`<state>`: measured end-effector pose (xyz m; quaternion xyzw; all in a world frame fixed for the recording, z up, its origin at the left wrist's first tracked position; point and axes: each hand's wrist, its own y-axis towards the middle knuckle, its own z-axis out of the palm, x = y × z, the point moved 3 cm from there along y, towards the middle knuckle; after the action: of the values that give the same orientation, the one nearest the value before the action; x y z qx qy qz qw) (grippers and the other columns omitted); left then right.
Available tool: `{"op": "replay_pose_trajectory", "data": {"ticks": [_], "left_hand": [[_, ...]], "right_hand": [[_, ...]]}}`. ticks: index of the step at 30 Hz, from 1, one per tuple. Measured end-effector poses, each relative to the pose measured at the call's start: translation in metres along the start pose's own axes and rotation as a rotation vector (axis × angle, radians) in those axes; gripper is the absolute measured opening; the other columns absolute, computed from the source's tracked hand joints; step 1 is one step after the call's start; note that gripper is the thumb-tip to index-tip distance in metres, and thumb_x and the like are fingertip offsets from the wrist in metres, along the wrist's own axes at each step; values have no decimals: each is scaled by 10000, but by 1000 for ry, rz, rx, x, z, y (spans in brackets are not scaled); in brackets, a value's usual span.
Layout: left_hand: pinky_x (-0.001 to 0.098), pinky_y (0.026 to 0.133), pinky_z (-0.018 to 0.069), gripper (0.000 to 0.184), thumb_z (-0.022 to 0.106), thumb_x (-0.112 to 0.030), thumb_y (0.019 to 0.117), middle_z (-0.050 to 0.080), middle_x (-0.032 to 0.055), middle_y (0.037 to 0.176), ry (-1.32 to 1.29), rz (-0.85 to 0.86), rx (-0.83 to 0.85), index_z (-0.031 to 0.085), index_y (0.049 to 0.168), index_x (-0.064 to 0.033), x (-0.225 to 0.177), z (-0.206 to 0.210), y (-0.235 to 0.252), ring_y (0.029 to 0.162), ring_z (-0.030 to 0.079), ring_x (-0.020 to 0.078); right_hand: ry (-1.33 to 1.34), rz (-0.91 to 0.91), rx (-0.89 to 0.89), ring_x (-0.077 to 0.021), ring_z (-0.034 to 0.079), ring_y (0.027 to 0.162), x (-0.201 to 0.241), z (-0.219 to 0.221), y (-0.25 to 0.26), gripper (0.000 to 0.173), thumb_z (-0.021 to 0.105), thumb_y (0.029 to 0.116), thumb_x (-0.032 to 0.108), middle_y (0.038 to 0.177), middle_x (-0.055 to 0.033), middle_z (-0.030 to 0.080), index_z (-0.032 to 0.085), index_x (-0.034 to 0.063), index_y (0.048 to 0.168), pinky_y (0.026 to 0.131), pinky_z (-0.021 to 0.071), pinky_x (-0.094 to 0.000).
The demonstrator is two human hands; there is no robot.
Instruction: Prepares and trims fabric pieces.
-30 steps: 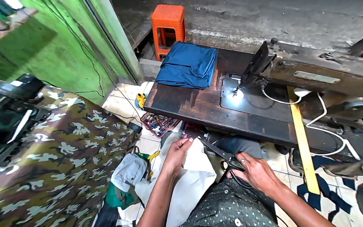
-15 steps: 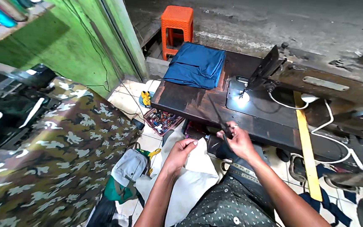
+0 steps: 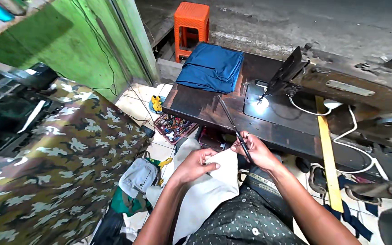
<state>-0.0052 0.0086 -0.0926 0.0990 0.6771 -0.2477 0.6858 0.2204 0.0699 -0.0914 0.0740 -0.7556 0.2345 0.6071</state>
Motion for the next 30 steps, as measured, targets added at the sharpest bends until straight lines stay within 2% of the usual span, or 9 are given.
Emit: {"op": "replay_pose_trajectory", "data": {"ticks": [6, 9, 14, 17, 21, 23, 26, 28, 30], "left_hand": [[235, 815, 582, 243, 702, -75, 948, 735, -7, 966, -8, 1, 25, 641, 1175, -10, 0, -2, 3, 863, 694, 32], [256, 891, 575, 292, 623, -62, 995, 723, 22, 1100, -28, 47, 24, 600, 1279, 6, 0, -2, 6, 967, 689, 49], [308, 970, 572, 452, 607, 32, 960, 690, 78, 1240, -20, 162, 44, 517, 1403, 16, 6, -7, 7, 1090, 685, 113], [305, 963, 569, 423, 608, 34, 949, 709, 65, 1196, -7, 221, -3, 545, 1367, 19, 10, -9, 4, 1068, 687, 101], [263, 861, 597, 244, 699, -9, 931, 745, 20, 1055, -5, 273, -193, 680, 1173, 6, 17, -13, 5, 907, 710, 66], [247, 841, 601, 158, 686, -24, 949, 754, 13, 1015, 1, 292, -285, 705, 1102, 9, 18, -13, 5, 873, 713, 52], [239, 843, 582, 104, 639, -44, 986, 744, 0, 974, 28, 331, -373, 687, 1062, 8, 21, -15, 7, 878, 697, 31], [216, 794, 565, 103, 633, -76, 995, 726, -23, 913, 65, 319, -409, 674, 1055, -3, 23, -16, 8, 824, 673, 6], [187, 724, 531, 100, 630, -109, 1003, 691, -52, 831, 90, 298, -433, 661, 1035, -19, 25, -16, 10, 744, 631, -17]], "right_hand": [[-43, -64, -37, -32, 576, 624, -3, -8, 2, 358, 772, 893, 212, 836, 25, 654, 527, 70, 1113, 540, 466, -186], [39, -42, -62, -34, 527, 556, -9, -13, 4, 320, 755, 907, 180, 811, 14, 646, 517, 71, 1090, 485, 422, -182], [164, -25, -80, -29, 491, 504, -16, -15, 5, 285, 735, 917, 130, 784, 10, 639, 503, 73, 1072, 449, 401, -168], [173, -11, -83, -24, 488, 503, -19, -13, 6, 286, 739, 914, 127, 777, 14, 633, 505, 75, 1071, 450, 401, -164], [200, 4, -96, -24, 481, 493, -18, -9, 10, 271, 728, 919, 109, 769, 11, 624, 499, 74, 1059, 438, 398, -163], [59, -20, -138, -37, 537, 552, -18, -12, 12, 296, 737, 923, 146, 825, 4, 657, 506, 68, 1090, 482, 440, -180], [-471, -162, -237, -112, 679, 773, -9, -26, 0, 360, 736, 921, 259, 911, -48, 716, 620, 24, 1168, 725, 573, -312], [-663, -310, -205, -151, 612, 681, 0, -38, -15, 418, 768, 863, 325, 781, -78, 657, 656, -10, 1084, 647, 526, -352], [-784, -340, -106, -155, 572, 629, 8, -50, -34, 599, 770, 792, 553, 720, -60, 622, 678, 10, 1026, 598, 502, -363]]}}
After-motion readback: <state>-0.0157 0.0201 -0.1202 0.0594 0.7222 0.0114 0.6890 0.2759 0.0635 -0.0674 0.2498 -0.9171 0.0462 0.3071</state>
